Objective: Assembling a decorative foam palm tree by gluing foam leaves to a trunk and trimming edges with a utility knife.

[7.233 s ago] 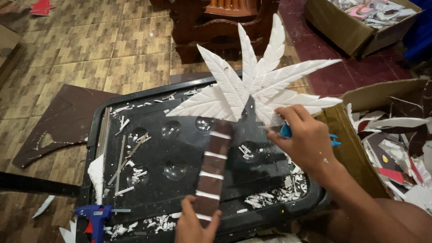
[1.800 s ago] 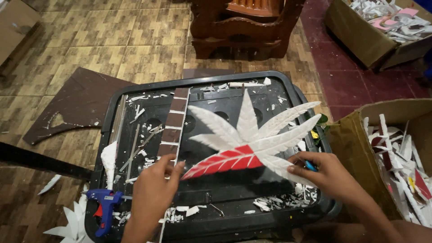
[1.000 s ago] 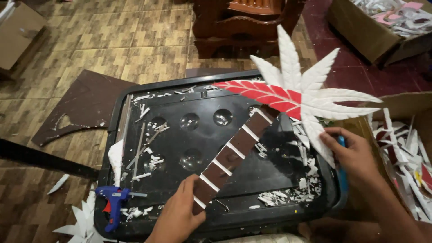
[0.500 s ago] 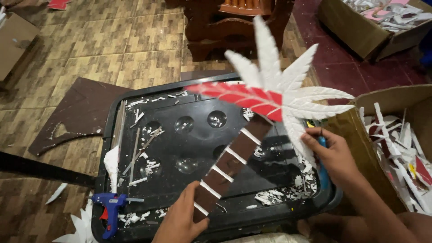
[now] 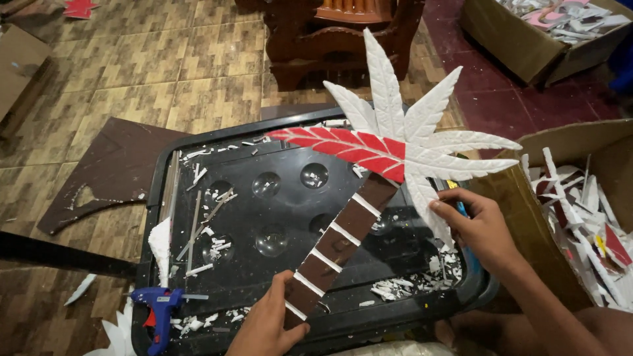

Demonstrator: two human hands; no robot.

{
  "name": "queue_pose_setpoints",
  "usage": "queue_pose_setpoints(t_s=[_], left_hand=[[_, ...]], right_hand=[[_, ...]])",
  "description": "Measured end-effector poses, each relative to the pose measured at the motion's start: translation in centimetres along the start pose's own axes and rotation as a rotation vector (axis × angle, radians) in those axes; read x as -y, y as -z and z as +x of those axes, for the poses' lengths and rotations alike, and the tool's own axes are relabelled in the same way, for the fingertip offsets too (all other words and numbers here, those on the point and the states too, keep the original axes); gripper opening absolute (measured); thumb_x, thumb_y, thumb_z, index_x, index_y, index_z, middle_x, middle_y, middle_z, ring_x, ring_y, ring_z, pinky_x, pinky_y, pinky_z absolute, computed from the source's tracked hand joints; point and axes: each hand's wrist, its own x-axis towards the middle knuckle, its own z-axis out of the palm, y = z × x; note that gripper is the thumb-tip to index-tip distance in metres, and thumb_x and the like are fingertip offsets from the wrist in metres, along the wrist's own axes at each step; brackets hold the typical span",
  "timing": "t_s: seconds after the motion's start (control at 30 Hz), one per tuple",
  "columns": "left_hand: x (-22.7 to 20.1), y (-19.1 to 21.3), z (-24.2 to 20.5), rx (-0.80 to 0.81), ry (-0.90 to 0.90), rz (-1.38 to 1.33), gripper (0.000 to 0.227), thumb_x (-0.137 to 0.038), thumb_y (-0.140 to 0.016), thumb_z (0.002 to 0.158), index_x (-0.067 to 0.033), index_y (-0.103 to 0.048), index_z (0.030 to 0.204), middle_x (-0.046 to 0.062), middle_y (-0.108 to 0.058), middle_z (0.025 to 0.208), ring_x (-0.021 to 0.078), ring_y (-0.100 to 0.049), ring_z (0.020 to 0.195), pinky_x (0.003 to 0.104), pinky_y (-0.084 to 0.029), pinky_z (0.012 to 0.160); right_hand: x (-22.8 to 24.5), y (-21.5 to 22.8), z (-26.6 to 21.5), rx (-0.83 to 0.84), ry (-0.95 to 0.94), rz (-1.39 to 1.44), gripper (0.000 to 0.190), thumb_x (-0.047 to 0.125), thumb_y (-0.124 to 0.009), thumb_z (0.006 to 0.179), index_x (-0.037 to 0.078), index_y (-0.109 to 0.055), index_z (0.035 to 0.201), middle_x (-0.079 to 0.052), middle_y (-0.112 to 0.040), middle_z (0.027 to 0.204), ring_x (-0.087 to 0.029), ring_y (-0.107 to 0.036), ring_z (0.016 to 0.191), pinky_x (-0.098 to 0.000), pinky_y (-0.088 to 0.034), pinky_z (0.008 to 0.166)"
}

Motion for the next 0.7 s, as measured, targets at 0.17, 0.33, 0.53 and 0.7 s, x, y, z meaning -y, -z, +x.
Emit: queue_pose_setpoints(t_s=[0.17,0.33,0.53,0.7], left_hand=[[-0.1,0.1,0.0,0.019,0.017,-0.042,0.089,-0.015,-0.083,0.07,-0.0175,-0.034,0.144,0.007,-0.069,0.132,0.0243,-0.07,0.122,0.04,-0.056,0.097],[0.1,0.1,0.0,0.024,0.03,-0.018,0.09,-0.017,-0.081,0.071,-0.018,-0.032,0.146,0.007,-0.071,0.131,0.0258,-0.072,0.12,0.042,-0.057,0.096],[1.1,-0.5,0.0,-0.02,0.003,0.067,0.094,-0.017,-0.087,0.073,-0.0154,-0.031,0.148,0.012,-0.065,0.137,0.0317,-0.069,0.123,0.049,-0.054,0.098],[1.6,-0.5,0.0,-0.033,0.005,0.135,0.094,-0.023,-0.086,0.076,-0.0157,-0.028,0.149,0.011,-0.062,0.136,0.032,-0.07,0.119,0.047,-0.055,0.095]], right_hand=[[0.1,0.0,0.0,0.001,0.008,0.018,0.021,0.012,-0.074,0.091,-0.002,-0.076,0.106,-0.006,-0.053,0.063,-0.01,-0.039,0.049,-0.0246,-0.03,0.042],[0.1,0.1,-0.1,0.02,0.023,0.023,0.019,0.012,-0.073,0.091,-0.003,-0.076,0.104,-0.007,-0.055,0.064,-0.011,-0.04,0.049,-0.0259,-0.032,0.042],[0.1,0.4,0.1,0.016,-0.005,-0.006,0.019,0.014,-0.073,0.092,0.0,-0.075,0.104,-0.008,-0.056,0.061,-0.013,-0.042,0.047,-0.0266,-0.033,0.041],[-2.0,1.3,1.2,0.051,-0.064,0.266,0.019,0.012,-0.064,0.096,0.001,-0.066,0.111,-0.007,-0.053,0.068,-0.012,-0.042,0.047,-0.0266,-0.033,0.038]])
